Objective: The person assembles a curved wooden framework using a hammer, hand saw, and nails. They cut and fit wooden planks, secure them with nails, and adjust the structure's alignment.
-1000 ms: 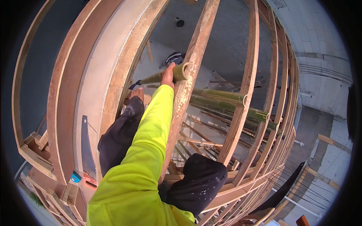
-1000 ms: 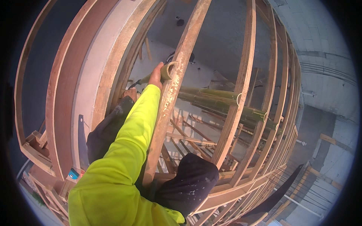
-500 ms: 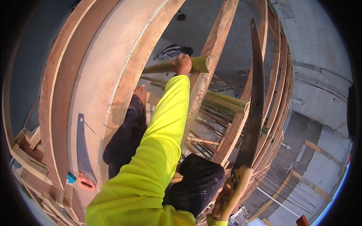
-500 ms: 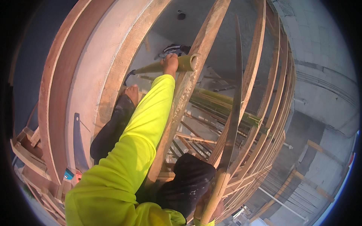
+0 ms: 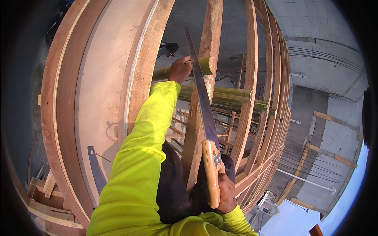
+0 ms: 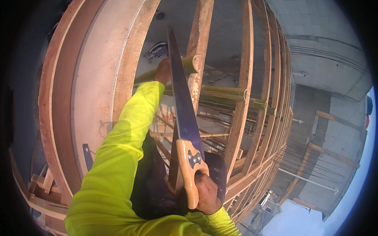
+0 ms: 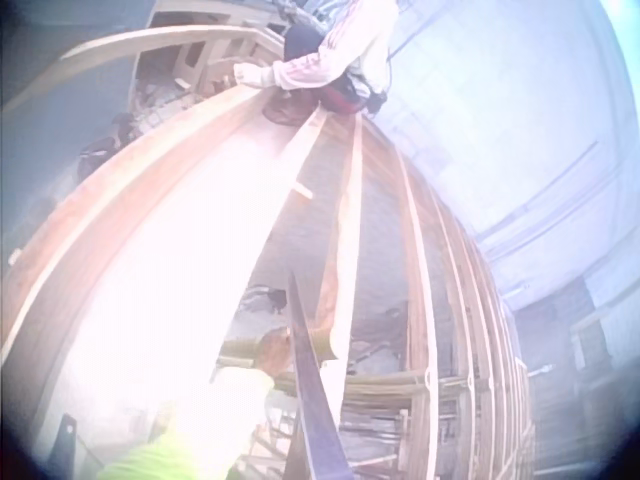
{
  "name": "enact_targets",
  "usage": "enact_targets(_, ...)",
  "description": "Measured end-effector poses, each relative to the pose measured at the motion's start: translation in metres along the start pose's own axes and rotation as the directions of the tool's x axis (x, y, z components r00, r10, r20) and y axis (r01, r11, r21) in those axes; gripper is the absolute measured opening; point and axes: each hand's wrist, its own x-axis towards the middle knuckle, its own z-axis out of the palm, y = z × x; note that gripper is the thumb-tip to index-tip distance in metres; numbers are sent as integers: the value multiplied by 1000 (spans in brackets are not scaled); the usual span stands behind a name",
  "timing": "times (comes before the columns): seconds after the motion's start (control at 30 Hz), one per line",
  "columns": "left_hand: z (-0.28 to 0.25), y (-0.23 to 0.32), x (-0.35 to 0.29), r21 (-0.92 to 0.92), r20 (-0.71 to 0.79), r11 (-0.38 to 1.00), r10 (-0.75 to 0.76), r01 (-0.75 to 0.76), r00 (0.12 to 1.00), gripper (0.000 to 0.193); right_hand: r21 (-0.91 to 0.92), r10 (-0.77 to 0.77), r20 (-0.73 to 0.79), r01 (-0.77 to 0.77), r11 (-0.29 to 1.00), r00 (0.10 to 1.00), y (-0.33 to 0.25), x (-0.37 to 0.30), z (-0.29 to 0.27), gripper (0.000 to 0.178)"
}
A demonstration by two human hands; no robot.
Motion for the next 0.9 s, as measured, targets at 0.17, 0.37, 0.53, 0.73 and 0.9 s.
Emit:
enact_targets(0.17, 12, -6, -24, 173, -102, 967, 208, -189, 973, 26, -43, 41, -6, -41, 998, 999, -13, 10, 18, 32)
enact_targets(0.37, 13, -27, -20, -239, -142, 969, 32, -66, 989, 24, -58, 30, 4, -30, 998, 1000, -9, 21, 38, 37)
enact_targets(0.53, 5, 3, -41, -248, -15, 967, -57, 51, 998, 25, -165, 100, 99, -83, 983, 990, -9, 21, 46, 53)
enact_targets(0.73, -2, -4, -32, -302, -22, 948, -115, 103, 993, 29, -139, 147, 65, -137, 981, 987, -20, 29, 47, 68)
enact_targets(0.9, -5, -13, -30, -90, -52, 986, 135, -139, 989, 30, -186, 80, 116, -58, 981, 990, -20, 32, 46, 89)
